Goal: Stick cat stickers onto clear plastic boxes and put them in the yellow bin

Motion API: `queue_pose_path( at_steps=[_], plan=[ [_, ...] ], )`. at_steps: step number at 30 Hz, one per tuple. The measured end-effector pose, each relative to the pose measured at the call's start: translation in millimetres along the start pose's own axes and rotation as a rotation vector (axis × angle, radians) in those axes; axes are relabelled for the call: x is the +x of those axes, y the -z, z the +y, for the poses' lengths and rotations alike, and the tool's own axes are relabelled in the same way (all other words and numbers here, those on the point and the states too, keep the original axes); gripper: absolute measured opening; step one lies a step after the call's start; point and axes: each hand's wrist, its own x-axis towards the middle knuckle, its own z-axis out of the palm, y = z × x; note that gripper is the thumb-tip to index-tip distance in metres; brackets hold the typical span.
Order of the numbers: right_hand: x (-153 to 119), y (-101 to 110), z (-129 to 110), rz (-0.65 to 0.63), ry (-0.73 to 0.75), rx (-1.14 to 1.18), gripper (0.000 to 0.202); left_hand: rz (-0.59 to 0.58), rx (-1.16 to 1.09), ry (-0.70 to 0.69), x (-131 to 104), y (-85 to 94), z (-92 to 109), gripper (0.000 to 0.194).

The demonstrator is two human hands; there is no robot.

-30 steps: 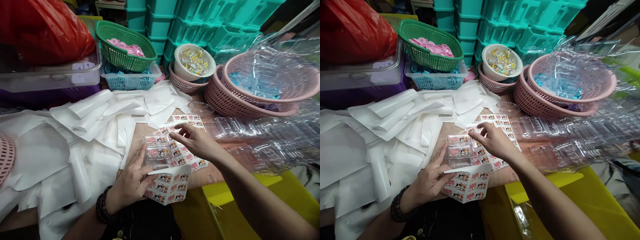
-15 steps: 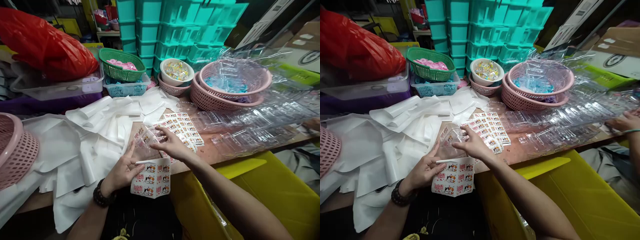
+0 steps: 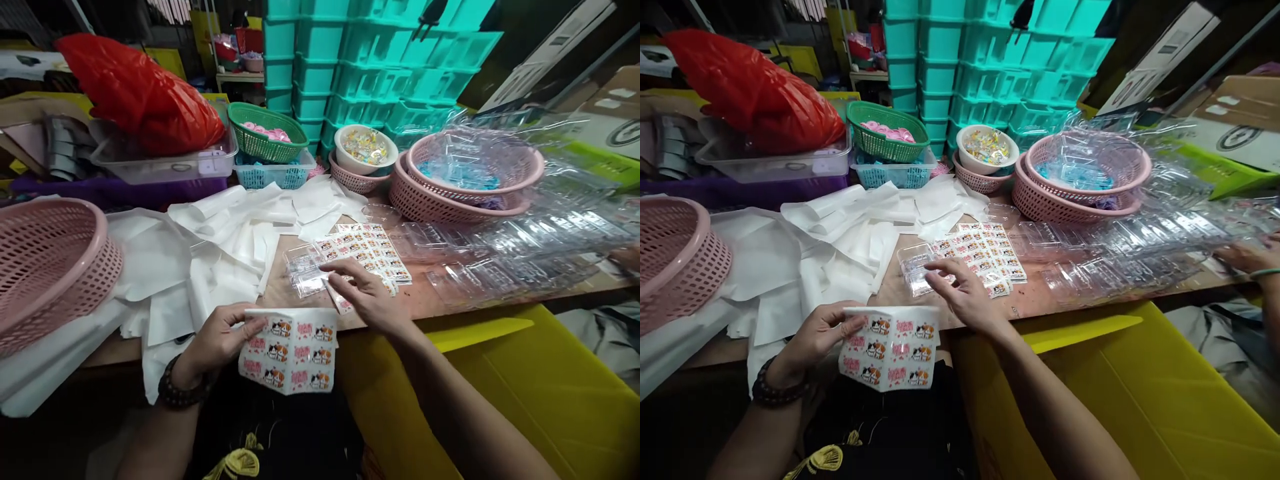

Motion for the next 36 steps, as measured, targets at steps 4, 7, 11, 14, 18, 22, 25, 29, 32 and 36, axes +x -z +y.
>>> queue_pose_path(
  at_steps=[4,7,11,14,18,22,25,29,32,36],
  plan=[
    [-32,5,-2,-0.203,-0.216,0.532,0.052,0.032,-0.043,0.073,0,-8.8,-5,0.041],
    [-51,-4,1,-0.020,-0.209,0.571,0.042,0.072,0.127,0.075,1,-13.6,-6,0.042],
    [-66,-10,3,0.057,-0.169,0.324,0.025,0.403,0.445,-0.145,2,-23.0,2,0.048],
    [-71,-13,2,0.070,-0.125,0.189,0.027,0.345,0.612,-0.369,6,-37.0,14,0.066],
    [-70,-18,7,0.090,-0.101,0.183,0.037,-0.012,0.634,-0.218,20,-52.3,27,0.026],
    [-67,-17,15,0.064,-0.073,0.293,0.030,-0.180,0.534,-0.006,34,-50.7,29,0.028],
    [-65,-14,20,-0.007,-0.130,0.375,0.028,-0.333,0.433,0.045,42,-42.6,25,0.031],
    [-62,-12,29,-0.115,-0.174,0.393,0.028,-0.522,0.259,0.201,52,-35.3,16,0.033],
    [-61,-10,35,-0.093,-0.027,0.246,0.020,-0.598,0.136,0.287,56,-36.1,10,0.032],
    [-65,-4,37,0.230,0.521,-0.232,0.012,-0.634,-0.175,0.476,58,-37.6,0,0.038]
  ],
)
